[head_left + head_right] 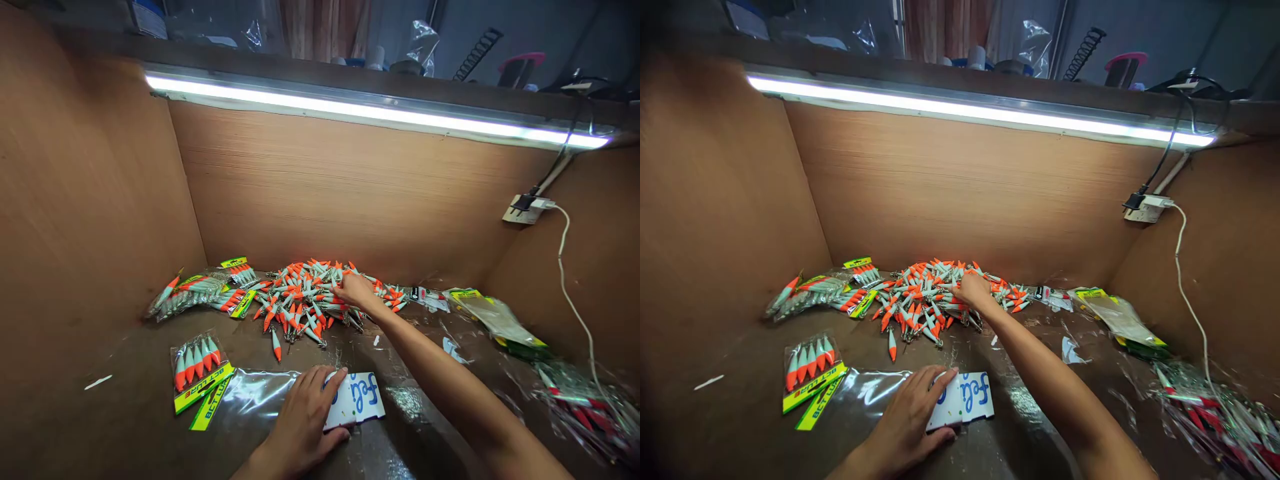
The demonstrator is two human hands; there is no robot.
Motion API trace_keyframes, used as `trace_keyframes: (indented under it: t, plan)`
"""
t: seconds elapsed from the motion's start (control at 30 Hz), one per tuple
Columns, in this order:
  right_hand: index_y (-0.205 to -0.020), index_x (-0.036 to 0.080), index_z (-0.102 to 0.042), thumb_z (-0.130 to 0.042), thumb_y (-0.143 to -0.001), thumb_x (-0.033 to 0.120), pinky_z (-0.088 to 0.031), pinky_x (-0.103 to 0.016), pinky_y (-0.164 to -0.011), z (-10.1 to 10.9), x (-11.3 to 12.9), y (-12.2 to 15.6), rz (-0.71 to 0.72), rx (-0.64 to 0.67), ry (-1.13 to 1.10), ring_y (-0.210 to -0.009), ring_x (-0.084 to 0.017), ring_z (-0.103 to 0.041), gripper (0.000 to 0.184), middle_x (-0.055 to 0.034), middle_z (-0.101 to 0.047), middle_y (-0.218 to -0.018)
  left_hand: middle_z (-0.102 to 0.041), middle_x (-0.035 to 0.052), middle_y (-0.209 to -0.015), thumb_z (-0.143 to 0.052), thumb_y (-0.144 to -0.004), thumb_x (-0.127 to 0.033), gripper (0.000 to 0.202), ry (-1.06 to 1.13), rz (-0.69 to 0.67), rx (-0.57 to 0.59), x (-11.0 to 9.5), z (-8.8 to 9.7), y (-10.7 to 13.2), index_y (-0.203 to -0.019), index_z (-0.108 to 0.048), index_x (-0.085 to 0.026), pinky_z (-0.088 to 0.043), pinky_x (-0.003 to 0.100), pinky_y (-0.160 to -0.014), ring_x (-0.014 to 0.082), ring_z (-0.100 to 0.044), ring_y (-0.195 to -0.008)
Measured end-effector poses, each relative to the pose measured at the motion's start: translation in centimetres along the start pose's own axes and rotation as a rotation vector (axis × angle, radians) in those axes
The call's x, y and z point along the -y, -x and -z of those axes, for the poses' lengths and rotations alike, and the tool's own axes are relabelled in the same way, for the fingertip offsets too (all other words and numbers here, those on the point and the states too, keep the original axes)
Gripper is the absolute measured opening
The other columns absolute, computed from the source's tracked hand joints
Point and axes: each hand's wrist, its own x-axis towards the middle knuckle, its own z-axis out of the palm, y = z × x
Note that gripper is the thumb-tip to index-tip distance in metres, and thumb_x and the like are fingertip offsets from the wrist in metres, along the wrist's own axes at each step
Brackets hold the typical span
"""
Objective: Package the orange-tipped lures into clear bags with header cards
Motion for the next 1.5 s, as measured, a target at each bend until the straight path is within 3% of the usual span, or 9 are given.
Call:
trace_keyframes:
  t: [0.23, 0.47, 0.73, 0.83, 0.93, 1.1, 1.2, 1.33, 1.5]
  plan:
    - [-0.096, 0.017, -0.07, -0.054, -0.088, 0.035, -0.044, -0.032, -0.074, 0.7, 0.2, -1.1, -0.114, -0.164, -0.068, -0.092, -0.028, -0.068, 0.025, -0.0164, -0.073, -0.1, -0.049, 0.009, -0.143, -0.082, -0.069, -0.037, 0.097, 0.026, 0.004, -0.033, 0.8, 0.1, 0.3, -0.151, -0.029, -0.038, -0.04, 0.053, -0.108, 0.036, -0.047, -0.128]
    - [-0.097, 0.018, -0.066, -0.05, -0.093, 0.047, -0.044, -0.028, -0.072, 3.4, -3.3, 3.8, 0.034, -0.276, -0.306, -0.079, -0.019, -0.063, 0.034, -0.0073, -0.072, -0.093, -0.052, 0.0087, -0.139, -0.082, -0.07, -0.037, 0.094, 0.069, 0.005, -0.033, 1.1, 0.1, 0.2, -0.149, -0.032, -0.037, -0.043, 0.051, -0.104, 0.0339, -0.05, -0.123]
    - [-0.085, 0.017, -0.064, -0.064, -0.085, 0.05, -0.044, -0.025, -0.061, 2.1, -7.9, 14.0, 0.059, -0.037, -0.656, -0.065, -0.015, -0.055, 0.033, -0.0009, -0.063, -0.074, -0.052, 0.011, -0.143, -0.08, -0.071, -0.054, 0.088, 0.12, -0.011, -0.114, 1.7, 0.1, -0.6, -0.147, -0.041, -0.032, -0.035, 0.058, -0.111, 0.0368, -0.046, -0.131]
    - [-0.084, 0.018, -0.064, -0.069, -0.082, 0.048, -0.043, -0.026, -0.063, 0.7, -7.7, 17.0, 0.002, 0.085, -0.829, -0.067, -0.015, -0.054, 0.031, -0.0003, -0.062, -0.075, -0.059, 0.0117, -0.135, -0.069, -0.083, -0.057, 0.068, 0.265, 0.092, -0.199, 1.3, 0.4, -1.7, -0.141, -0.05, -0.028, -0.043, 0.05, -0.105, 0.0321, -0.053, -0.126]
    - [-0.084, 0.018, -0.064, -0.071, -0.081, 0.047, -0.043, -0.025, -0.062, 0.0, -6.5, 18.8, -0.017, 0.177, -0.944, -0.066, -0.014, -0.053, 0.031, 0.0003, -0.061, -0.074, -0.066, 0.0105, -0.123, -0.063, -0.088, -0.053, 0.054, 0.393, 0.204, -0.236, 0.1, 1.1, -2.5, -0.134, -0.058, -0.025, -0.05, 0.042, -0.094, 0.0278, -0.062, -0.11]
    - [-0.088, 0.017, -0.065, -0.072, -0.082, 0.047, -0.043, -0.025, -0.061, -0.3, -4.4, 19.9, -0.001, 0.29, -0.986, -0.066, -0.014, -0.055, 0.032, -0.0003, -0.062, -0.074, -0.073, 0.0061, -0.104, -0.063, -0.09, -0.046, 0.031, 0.545, 0.203, -0.289, -1.6, 2.1, -2.6, -0.106, -0.073, -0.022, -0.05, 0.034, -0.087, 0.025, -0.066, -0.1]
    - [-0.087, 0.017, -0.065, -0.071, -0.083, 0.047, -0.042, -0.024, -0.06, -1.0, -4.1, 20.2, 0.015, 0.284, -0.917, -0.065, -0.014, -0.054, 0.031, 0.0002, -0.062, -0.074, -0.074, 0.0046, -0.093, -0.056, -0.094, -0.048, 0.035, 0.694, 0.233, -0.262, -1.2, 2.0, -2.8, -0.098, -0.073, -0.018, -0.05, 0.028, -0.076, 0.022, -0.068, -0.086]
    - [-0.088, 0.017, -0.067, -0.069, -0.084, 0.047, -0.043, -0.024, -0.06, -1.9, -4.8, 20.1, -0.018, 0.245, -0.877, -0.066, -0.014, -0.055, 0.03, -0.0003, -0.064, -0.075, -0.072, 0.0057, -0.082, -0.052, -0.094, -0.054, 0.045, 0.544, 0.308, -0.2, 0.5, 2.3, -3.2, -0.092, -0.073, -0.014, -0.047, 0.028, -0.067, 0.0231, -0.065, -0.079]
    - [-0.093, 0.017, -0.071, -0.066, -0.086, 0.045, -0.042, -0.023, -0.06, -0.6, -7.5, 19.2, -0.039, 0.346, -0.782, -0.068, -0.015, -0.057, 0.03, -0.0011, -0.069, -0.078, -0.068, 0.0113, -0.108, -0.064, -0.084, -0.057, 0.055, 0.053, 0.334, -0.178, 0.6, 3.4, -1.5, -0.126, -0.064, -0.021, -0.044, 0.041, -0.089, 0.0317, -0.059, -0.104]
